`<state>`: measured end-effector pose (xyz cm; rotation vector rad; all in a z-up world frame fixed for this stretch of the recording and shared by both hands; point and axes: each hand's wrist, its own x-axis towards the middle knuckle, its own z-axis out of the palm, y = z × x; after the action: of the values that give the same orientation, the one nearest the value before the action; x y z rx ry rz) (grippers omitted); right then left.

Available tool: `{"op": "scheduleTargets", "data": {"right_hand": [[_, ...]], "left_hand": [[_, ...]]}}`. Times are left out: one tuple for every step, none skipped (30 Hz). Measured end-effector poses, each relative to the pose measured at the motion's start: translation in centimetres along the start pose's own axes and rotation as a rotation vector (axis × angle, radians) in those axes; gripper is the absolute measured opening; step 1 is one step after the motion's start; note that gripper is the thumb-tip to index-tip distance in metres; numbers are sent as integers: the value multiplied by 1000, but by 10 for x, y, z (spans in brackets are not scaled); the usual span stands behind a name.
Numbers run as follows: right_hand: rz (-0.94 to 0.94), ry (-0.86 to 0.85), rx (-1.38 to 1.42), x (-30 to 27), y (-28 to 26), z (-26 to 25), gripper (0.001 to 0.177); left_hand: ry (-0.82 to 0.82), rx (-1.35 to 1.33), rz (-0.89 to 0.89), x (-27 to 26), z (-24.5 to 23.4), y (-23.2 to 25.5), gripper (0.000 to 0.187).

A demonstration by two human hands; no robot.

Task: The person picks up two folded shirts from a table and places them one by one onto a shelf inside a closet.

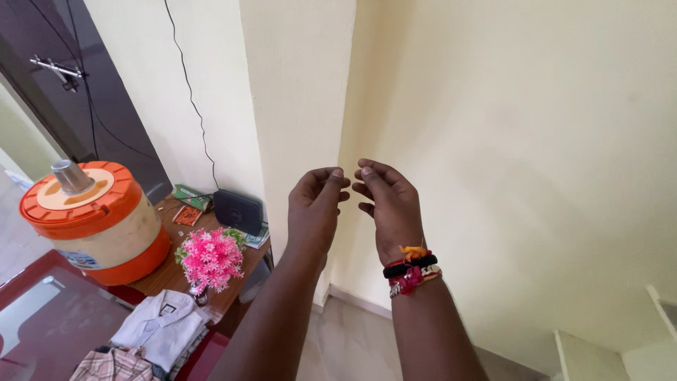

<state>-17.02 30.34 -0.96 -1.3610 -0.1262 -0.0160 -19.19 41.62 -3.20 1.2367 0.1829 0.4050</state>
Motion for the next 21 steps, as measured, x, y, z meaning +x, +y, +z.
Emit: {"op": "scheduleTargets", "data": {"right_hand": [[-6,-4,0,0,-4,-3,28],[-1,-8,2,-3,-5,-7,28],[3,-12,4,-7,-7,-10,28],[9,-13,5,-10,-8,-13,28],[14,-13,6,-14,-10,-16,28],[19,-14,8,-18,-12,-18,29],[21,-26,0,-21,-14,-21,29],[26,-34,-12,-27,-15,-26,29],[32,-42,-23,-32,-16,-31,29],[37,-49,-12,-37,-16,-35,29],[42,-56,-1,-41,-17,-39,29],[41,-60,6,-44,-19,-44,29],[43,-58,2,-48,-21,-49,29],[48,-61,1,-52,-21,-52,29],[53,-64,1,-57,-21,-55,29],[56,-74,6,-61,-21,-58,29],[60,-84,12,-65,-22,-61,29],[62,-97,19,-68,-21,-62,29],[71,-108,20,-72,-20,-63,29],[77,-119,18,-76,-21,-65,29],[82,-130,17,-80,-21,-67,29]], "left_hand": [[1,-5,21,-1,4,2,32],[6,-5,34,-5,6,3,32],[12,-4,46,-11,9,3,32],[16,-3,29,-15,10,4,32],[21,-3,11,-19,11,5,32],[26,-2,-5,-23,14,6,32],[38,-5,4,-27,16,8,32],[49,-10,8,-34,19,7,32],[61,-14,11,-40,21,7,32],[58,-19,12,-48,23,5,33],[56,-23,13,-55,24,4,33],[49,-34,16,-61,28,3,33],[51,-28,7,-67,31,1,33],[58,-17,-2,-73,32,0,34],[64,-6,-11,-80,33,-2,34],[73,-8,-7,-87,34,-3,34],[82,-10,-3,-93,35,-5,34],[93,-11,4,-97,35,-6,34],[106,1,-3,-103,34,-8,34],[118,10,-7,-109,33,-9,33],[130,19,-11,-114,32,-10,33]]}}
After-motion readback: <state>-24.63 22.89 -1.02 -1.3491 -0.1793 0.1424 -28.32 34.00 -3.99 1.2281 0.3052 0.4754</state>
